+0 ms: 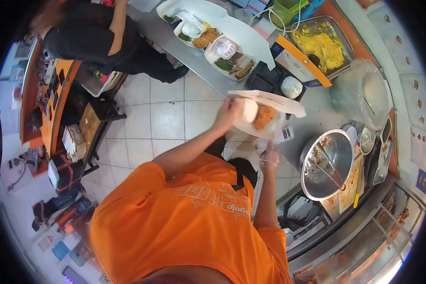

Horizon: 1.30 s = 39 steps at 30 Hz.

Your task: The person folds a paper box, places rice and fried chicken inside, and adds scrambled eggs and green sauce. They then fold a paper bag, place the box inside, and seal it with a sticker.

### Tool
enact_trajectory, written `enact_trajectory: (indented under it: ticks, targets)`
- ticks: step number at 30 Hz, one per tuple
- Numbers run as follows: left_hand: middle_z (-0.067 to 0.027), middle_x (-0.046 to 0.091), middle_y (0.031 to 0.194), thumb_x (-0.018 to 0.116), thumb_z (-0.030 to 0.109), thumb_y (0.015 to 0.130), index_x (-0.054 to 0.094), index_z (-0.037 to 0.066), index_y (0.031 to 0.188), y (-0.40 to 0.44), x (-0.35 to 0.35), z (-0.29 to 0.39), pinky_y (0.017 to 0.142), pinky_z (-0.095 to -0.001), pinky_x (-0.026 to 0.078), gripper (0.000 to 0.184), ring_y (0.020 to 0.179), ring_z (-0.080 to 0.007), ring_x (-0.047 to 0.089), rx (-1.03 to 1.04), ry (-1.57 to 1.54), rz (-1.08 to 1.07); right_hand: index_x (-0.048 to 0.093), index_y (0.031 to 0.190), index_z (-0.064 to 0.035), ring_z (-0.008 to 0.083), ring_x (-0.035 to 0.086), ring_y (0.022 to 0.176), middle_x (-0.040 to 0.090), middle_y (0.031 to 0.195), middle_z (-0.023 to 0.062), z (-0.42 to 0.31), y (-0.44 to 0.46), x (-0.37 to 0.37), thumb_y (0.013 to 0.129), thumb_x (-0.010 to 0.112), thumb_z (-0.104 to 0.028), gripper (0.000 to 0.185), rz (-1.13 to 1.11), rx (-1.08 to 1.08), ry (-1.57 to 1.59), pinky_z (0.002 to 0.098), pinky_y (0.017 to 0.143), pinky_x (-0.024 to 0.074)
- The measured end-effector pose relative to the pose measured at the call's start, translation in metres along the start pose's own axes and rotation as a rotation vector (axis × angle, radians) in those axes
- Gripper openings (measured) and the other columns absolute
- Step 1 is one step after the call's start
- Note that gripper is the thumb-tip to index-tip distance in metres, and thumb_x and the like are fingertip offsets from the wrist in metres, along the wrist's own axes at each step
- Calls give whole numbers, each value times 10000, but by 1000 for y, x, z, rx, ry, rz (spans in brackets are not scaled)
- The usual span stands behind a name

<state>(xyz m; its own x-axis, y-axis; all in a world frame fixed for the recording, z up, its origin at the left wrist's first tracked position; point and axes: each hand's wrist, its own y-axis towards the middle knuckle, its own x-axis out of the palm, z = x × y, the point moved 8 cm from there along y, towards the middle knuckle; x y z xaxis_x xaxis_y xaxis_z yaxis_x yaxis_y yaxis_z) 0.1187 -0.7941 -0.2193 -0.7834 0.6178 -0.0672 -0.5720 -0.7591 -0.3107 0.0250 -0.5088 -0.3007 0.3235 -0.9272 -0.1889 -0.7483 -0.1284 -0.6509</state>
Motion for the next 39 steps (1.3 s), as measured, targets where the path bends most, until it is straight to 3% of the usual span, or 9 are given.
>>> enact_trajectory:
  ticks: [8, 11, 13, 19, 24, 28, 30, 31, 39]
  targets:
    - [-191, 626, 1168, 483, 339, 978, 537, -18, 1263, -4, 63, 5, 945, -376, 444, 460, 1084, -289, 605, 101, 34, -323, 554, 1185, -32, 237, 657, 900, 663, 1050, 101, -24, 17, -19, 871, 592, -119, 329, -114, -57, -213, 362, 741, 527]
    - [-120, 616, 1211, 529, 257, 988, 489, -8, 1353, -6, 61, 1, 944, -281, 441, 453, 1099, -164, 571, 103, 121, -475, 631, 1020, -31, 377, 626, 920, 639, 1058, 225, -39, 10, -7, 732, 592, -100, 299, -161, -425, -1348, 455, 716, 518]
    - [-136, 605, 1226, 534, 234, 978, 449, 34, 1392, 3, 48, -11, 897, -286, 484, 467, 1038, -177, 610, 98, -24, -479, 653, 1025, -24, 340, 648, 920, 667, 1018, 203, -30, 7, -12, 779, 604, -159, 285, -114, -274, -1419, 413, 741, 514]
    - [-174, 559, 1200, 536, 149, 916, -57, 98, 1511, 82, -202, 140, 685, -321, 535, 842, 854, -222, 614, 425, -138, 496, 584, 1161, 20, 224, 632, 899, 666, 1027, 164, -20, -9, -29, 876, 579, -226, 377, 165, -267, 13, 340, 812, 490]
    - [-170, 560, 1211, 482, 59, 919, 225, 80, 1430, 114, -318, 168, 735, -368, 511, 573, 928, -241, 590, 462, -66, 798, 640, 1034, 33, 344, 658, 940, 685, 941, 212, -75, -68, -30, 839, 595, -196, 304, 353, -51, -838, 406, 822, 496]
    - [-142, 515, 1275, 474, 147, 958, 341, 79, 1376, 128, -273, 53, 844, -367, 454, 444, 1066, -248, 546, 95, -122, 708, 676, 890, 1, 357, 663, 870, 685, 890, 211, -167, -121, -37, 862, 576, -266, 286, 22, -116, -963, 416, 773, 508]
    - [-135, 498, 1296, 479, 194, 965, 308, 95, 1395, 120, -225, -14, 874, -371, 437, 472, 1098, -263, 533, -135, -230, 669, 675, 825, -31, 374, 643, 746, 674, 828, 203, -237, -120, -54, 887, 555, -313, 313, -116, -358, -391, 420, 693, 508]
    - [-135, 495, 1299, 479, 219, 969, 292, 103, 1403, 106, -190, -27, 876, -376, 436, 486, 1106, -271, 530, -244, -269, 682, 651, 803, -36, 344, 607, 624, 640, 713, 183, -299, -129, -68, 899, 553, -290, 289, 169, -466, -806, 409, 602, 483]
    - [-371, 454, 1262, 386, 451, 1001, 287, -69, 1348, 120, -128, -35, 915, -524, 465, 633, 1097, -491, 534, -44, 99, 1022, 696, 938, -31, 384, 653, 864, 665, 909, 237, -469, 131, -149, 848, 562, -248, 270, 290, -890, -1479, 440, 759, 515]
